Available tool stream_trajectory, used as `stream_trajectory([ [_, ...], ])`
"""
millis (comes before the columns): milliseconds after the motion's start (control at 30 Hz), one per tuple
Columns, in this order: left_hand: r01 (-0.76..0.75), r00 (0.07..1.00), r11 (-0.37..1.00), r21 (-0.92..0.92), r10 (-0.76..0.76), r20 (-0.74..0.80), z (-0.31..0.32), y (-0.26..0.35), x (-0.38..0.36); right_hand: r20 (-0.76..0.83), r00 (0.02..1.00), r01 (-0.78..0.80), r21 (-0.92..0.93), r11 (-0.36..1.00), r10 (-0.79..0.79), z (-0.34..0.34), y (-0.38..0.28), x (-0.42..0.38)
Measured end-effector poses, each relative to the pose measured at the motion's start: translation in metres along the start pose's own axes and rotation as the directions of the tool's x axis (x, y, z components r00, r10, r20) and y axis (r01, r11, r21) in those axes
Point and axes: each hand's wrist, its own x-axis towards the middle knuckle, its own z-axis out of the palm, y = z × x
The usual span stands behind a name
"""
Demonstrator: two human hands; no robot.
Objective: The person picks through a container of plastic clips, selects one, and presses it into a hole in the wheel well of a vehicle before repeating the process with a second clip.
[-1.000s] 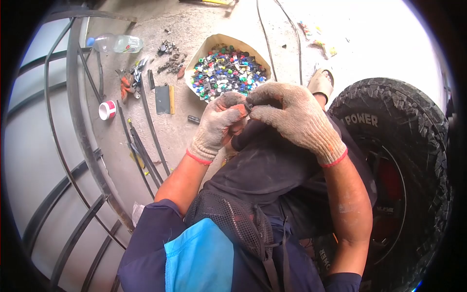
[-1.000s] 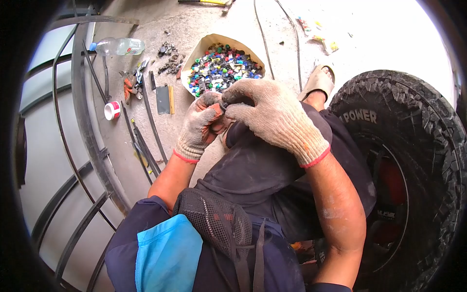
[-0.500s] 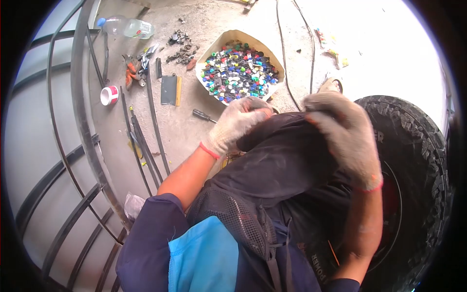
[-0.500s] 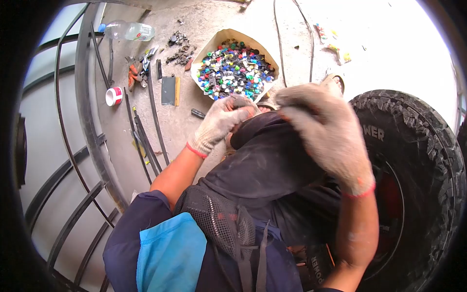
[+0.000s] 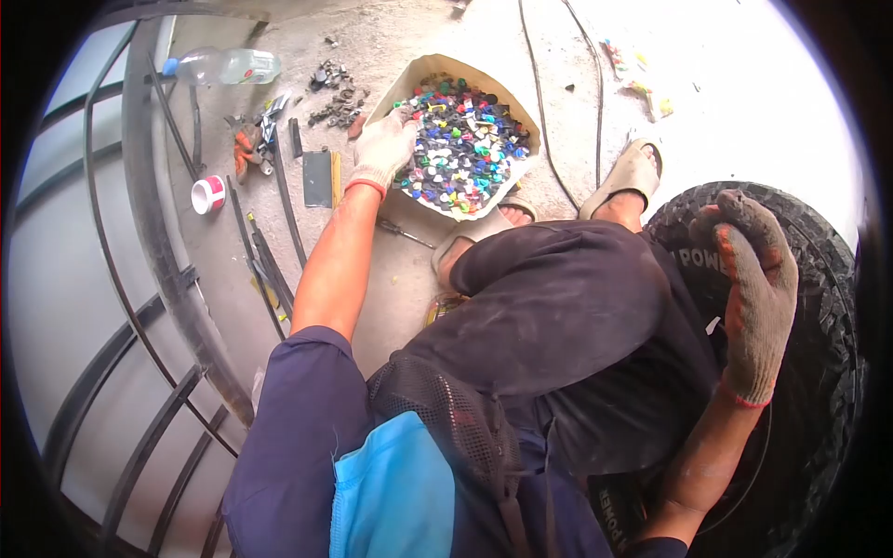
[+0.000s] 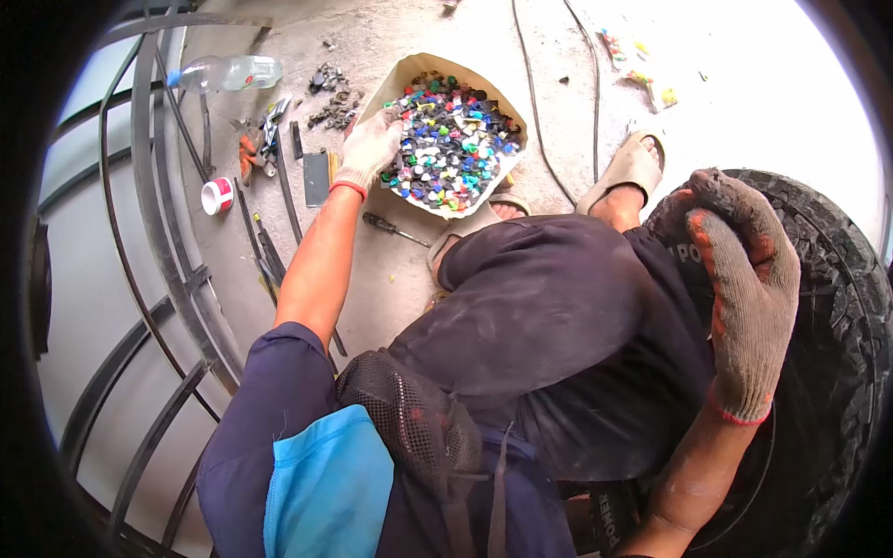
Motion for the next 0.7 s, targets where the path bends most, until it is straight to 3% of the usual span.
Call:
stream_trajectory([
  [33,-0.003,1.0,1.0,0.002,0.003,0.005,-0.003,0.01,-0.001,0.0,1.0,-0.006,-0.005,1.0,0.006,-0.001,0.0,0.001],
  [100,-0.01,0.994,0.989,0.147,-0.007,0.111,-0.007,0.029,-0.008,0.0,1.0,-0.012,-0.008,1.0,0.012,-0.004,0.001,0.004],
  [133,-0.085,0.991,0.957,0.278,0.051,0.126,-0.006,0.035,-0.013,0.007,1.0,0.014,-0.003,1.0,-0.014,-0.006,0.003,0.006],
  [233,-0.078,0.963,0.996,0.051,0.062,0.261,-0.006,0.049,-0.033,0.005,0.999,0.033,-0.027,0.999,-0.033,-0.007,0.001,0.008],
  [367,-0.037,0.955,0.996,0.086,0.01,0.297,-0.001,0.059,-0.065,0.015,0.999,0.039,-0.079,0.996,-0.037,-0.006,0.003,0.011],
  [700,-0.123,0.933,0.991,0.05,0.099,0.347,0.013,0.047,-0.1,0.023,0.998,0.055,-0.026,0.998,-0.054,-0.008,0.007,0.007],
])
